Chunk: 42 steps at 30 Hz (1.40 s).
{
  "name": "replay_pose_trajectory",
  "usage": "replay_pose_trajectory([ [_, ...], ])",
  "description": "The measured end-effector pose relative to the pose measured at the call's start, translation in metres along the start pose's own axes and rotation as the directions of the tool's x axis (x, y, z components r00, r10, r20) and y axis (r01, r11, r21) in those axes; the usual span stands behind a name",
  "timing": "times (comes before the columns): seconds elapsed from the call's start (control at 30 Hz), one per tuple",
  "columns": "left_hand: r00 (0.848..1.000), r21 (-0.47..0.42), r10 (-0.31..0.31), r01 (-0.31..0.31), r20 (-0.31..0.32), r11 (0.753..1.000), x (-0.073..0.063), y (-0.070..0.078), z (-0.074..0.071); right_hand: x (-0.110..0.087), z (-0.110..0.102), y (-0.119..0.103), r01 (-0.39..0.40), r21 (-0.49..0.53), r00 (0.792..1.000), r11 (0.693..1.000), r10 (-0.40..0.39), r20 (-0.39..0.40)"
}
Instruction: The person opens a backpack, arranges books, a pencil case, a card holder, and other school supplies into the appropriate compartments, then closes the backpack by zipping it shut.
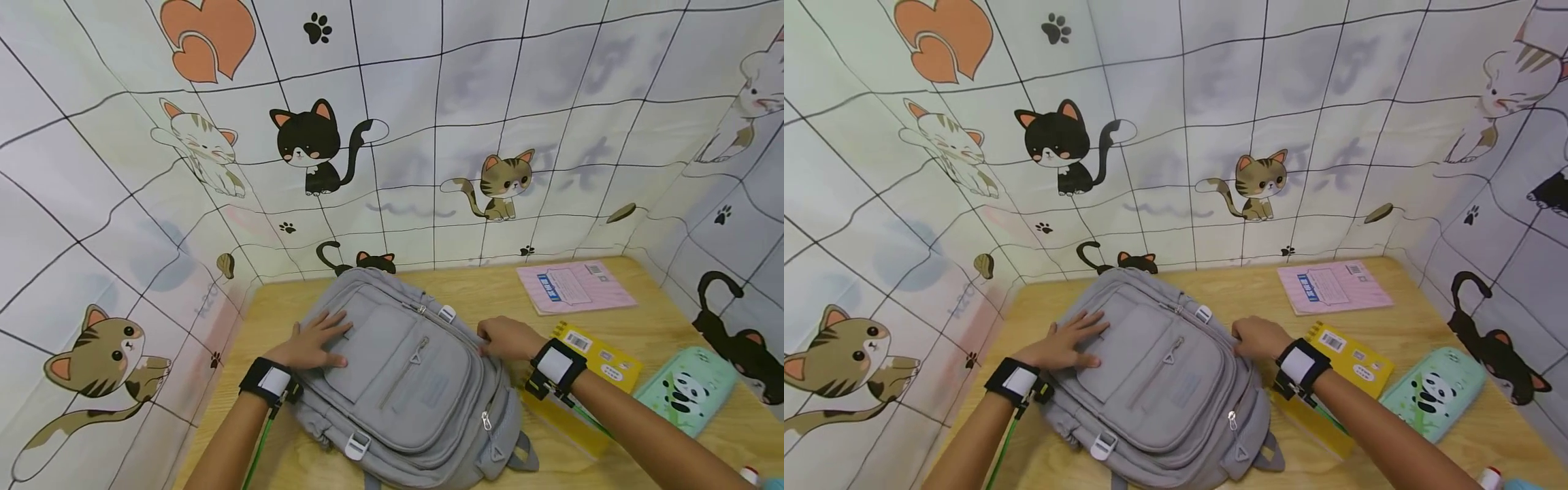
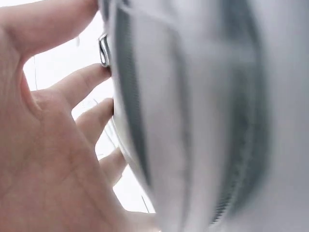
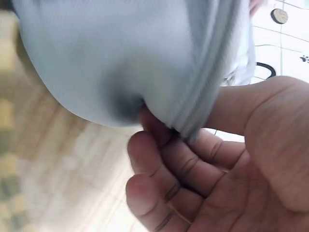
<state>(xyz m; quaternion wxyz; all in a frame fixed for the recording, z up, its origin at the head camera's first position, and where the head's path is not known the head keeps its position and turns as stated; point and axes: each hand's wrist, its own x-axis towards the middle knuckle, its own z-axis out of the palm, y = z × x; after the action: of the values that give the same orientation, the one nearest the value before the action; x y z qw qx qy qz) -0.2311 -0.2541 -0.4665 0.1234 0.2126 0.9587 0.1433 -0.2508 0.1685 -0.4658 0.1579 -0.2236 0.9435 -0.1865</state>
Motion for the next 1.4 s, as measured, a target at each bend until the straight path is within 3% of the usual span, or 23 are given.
replay_pose_trajectory([
  [0.17,0.999,0.051,-0.009,0.006,0.052,0.999,0.020,0.000,-0.010,-0.019,0.011,-0.009,-0.026,0.002,1.000,1.000,0.026,0.012],
  [0.3,1.000,0.098,0.017,-0.016,-0.014,0.995,0.019,0.005,-0.012,-0.024,0.014,-0.016,-0.026,0.004,0.999,1.000,0.026,0.038],
  [0.4,0.989,0.104,-0.016,0.032,-0.149,0.994,-0.002,0.015,-0.009,-0.020,0.004,-0.018,-0.028,0.023,0.998,0.999,0.026,0.049],
  [0.53,0.947,0.032,-0.112,0.128,-0.301,0.991,-0.045,0.035,0.008,-0.002,-0.010,-0.012,-0.018,0.050,1.000,0.999,0.019,-0.010],
  [0.63,0.937,-0.037,-0.178,0.175,-0.301,0.984,-0.069,0.049,0.031,0.014,-0.013,-0.005,-0.003,0.042,0.998,0.999,0.005,-0.055],
  [0.73,0.940,-0.085,-0.207,0.191,-0.270,0.978,-0.075,0.057,0.052,0.022,-0.013,0.004,0.000,0.063,0.999,0.998,0.002,-0.043],
  [0.9,0.955,-0.182,-0.145,0.099,-0.259,0.978,-0.058,0.054,0.060,0.016,-0.009,0.015,-0.040,0.124,0.998,0.991,0.046,-0.046],
  [1.17,0.986,-0.190,0.031,-0.063,-0.166,0.980,-0.018,0.025,0.040,-0.017,-0.002,0.016,-0.103,0.103,0.992,0.989,0.109,-0.056],
  [1.27,0.987,-0.206,0.084,-0.111,-0.134,0.972,-0.001,0.016,0.032,-0.029,0.004,0.014,-0.135,0.107,0.988,0.985,0.142,-0.056],
  [1.4,0.988,-0.223,0.104,-0.127,-0.111,0.967,0.021,0.010,0.023,-0.038,0.010,0.012,-0.160,0.122,0.982,0.979,0.171,-0.082],
])
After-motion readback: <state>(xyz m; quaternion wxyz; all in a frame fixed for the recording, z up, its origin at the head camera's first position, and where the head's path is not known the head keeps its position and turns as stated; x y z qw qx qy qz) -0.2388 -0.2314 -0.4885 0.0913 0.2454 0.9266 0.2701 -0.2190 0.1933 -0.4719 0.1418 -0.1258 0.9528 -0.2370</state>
